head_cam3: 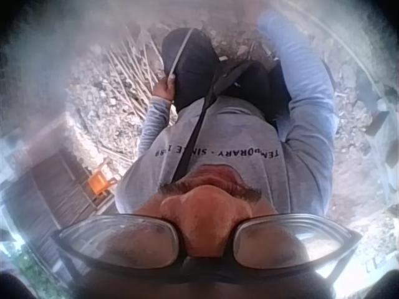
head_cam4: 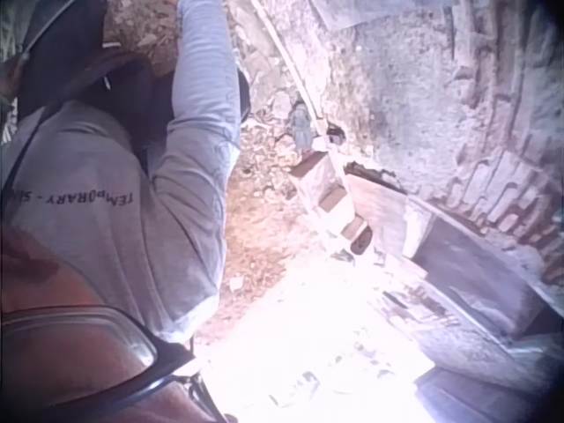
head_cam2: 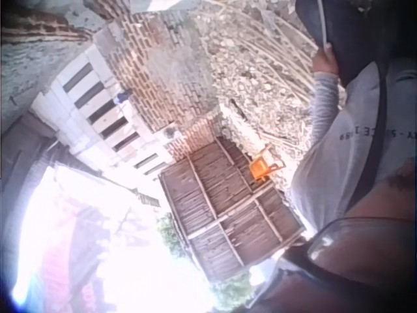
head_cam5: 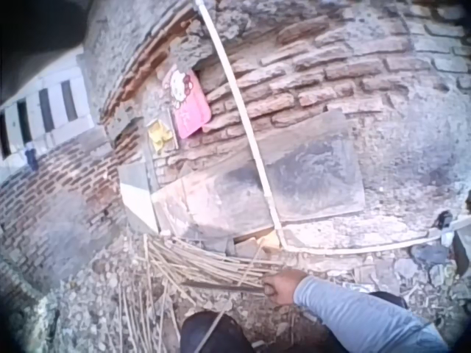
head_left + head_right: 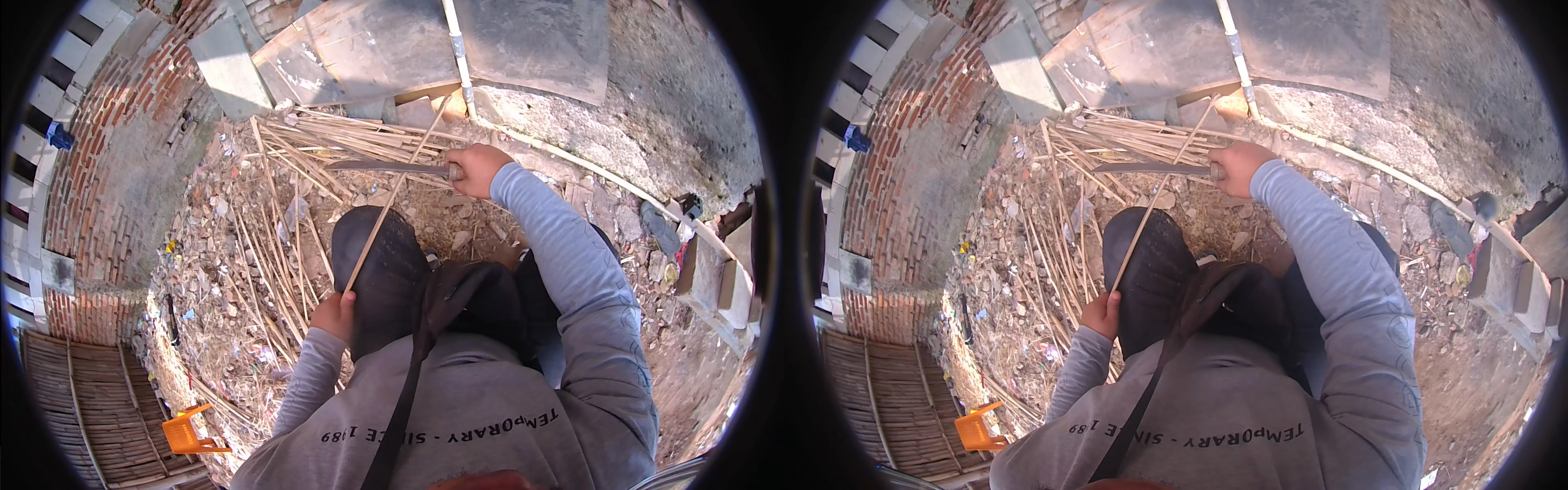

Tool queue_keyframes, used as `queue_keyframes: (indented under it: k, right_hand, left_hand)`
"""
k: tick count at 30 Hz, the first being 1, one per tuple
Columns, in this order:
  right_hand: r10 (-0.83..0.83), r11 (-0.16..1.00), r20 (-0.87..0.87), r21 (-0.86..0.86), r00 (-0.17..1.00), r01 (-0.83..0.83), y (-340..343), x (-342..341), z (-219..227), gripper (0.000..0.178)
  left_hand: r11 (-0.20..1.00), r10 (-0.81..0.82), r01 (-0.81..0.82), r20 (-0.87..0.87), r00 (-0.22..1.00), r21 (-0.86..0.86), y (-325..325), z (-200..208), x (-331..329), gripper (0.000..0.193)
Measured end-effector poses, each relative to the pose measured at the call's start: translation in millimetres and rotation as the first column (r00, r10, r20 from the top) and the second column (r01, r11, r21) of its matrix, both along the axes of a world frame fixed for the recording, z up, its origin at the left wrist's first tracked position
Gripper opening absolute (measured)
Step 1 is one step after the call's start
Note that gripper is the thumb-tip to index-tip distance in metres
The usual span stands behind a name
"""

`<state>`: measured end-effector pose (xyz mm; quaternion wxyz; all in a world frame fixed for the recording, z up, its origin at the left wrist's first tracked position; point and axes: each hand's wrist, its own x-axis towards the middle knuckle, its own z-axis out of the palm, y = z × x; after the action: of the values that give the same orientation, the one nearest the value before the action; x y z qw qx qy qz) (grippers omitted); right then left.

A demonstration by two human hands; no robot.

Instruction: The person strips layers from a bamboo slat using a blade, holding the slat with one hand and drawing the blade toward them with the other while sitting outdoors.

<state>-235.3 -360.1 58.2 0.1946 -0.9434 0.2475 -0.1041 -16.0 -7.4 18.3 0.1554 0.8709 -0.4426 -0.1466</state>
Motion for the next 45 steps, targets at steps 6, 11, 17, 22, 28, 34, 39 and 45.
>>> queue_keyframes:
  k: [6, 11, 17, 22, 28, 34, 39, 45]
  right_hand:
    - [-0.105, 0.993, -0.099, -0.059, 0.990, 0.099, 4.9, 2.3, 15.3, 0.026]
    - [-0.125, 0.991, -0.067, -0.063, 0.990, 0.120, -9.5, -16.7, 10.3, 0.023]
    - [-0.065, 0.998, -0.241, -0.002, 0.968, 0.066, 6.1, -16.2, 27.5, 0.025]
    - [-0.085, 0.996, -0.202, -0.006, 0.976, 0.086, -2.3, -16.9, 25.5, 0.026]
    - [-0.009, 1.000, -0.183, -0.022, 0.983, 0.005, 6.6, -9.3, 13.5, 0.025]
    - [-0.184, 0.980, -0.164, 0.047, 0.969, 0.194, 1.7, -20.0, 7.5, 0.026]
    - [-0.216, 0.974, -0.099, -0.093, 0.971, 0.207, 29.0, -30.8, 18.9, 0.024]
    - [-0.312, 0.950, -0.326, -0.114, 0.892, 0.290, 60.1, -52.5, 56.6, 0.028]
  left_hand:
    - [0.999, -0.010, 0.011, -0.018, 1.000, 0.049, 0.7, 5.9, 2.3, 0.062]
    - [0.998, -0.020, 0.022, -0.032, 0.999, 0.063, -1.6, 4.4, 1.1, 0.059]
    - [0.998, -0.041, 0.044, -0.083, 0.996, 0.034, -1.5, 11.6, 0.9, 0.058]
    - [0.999, -0.005, 0.011, -0.112, 0.994, 0.052, -2.6, 13.5, 0.3, 0.056]
    - [0.994, -0.006, 0.026, -0.179, 0.984, 0.109, -3.9, 20.2, 1.3, 0.057]
    - [1.000, -0.012, 0.011, -0.104, 0.995, -0.011, -0.5, 20.0, 0.5, 0.056]
    - [0.997, -0.023, 0.038, -0.233, 0.972, 0.060, -0.3, 17.8, 7.1, 0.059]
    - [0.994, -0.111, 0.110, -0.308, 0.945, -0.021, 2.2, 9.0, 17.8, 0.060]
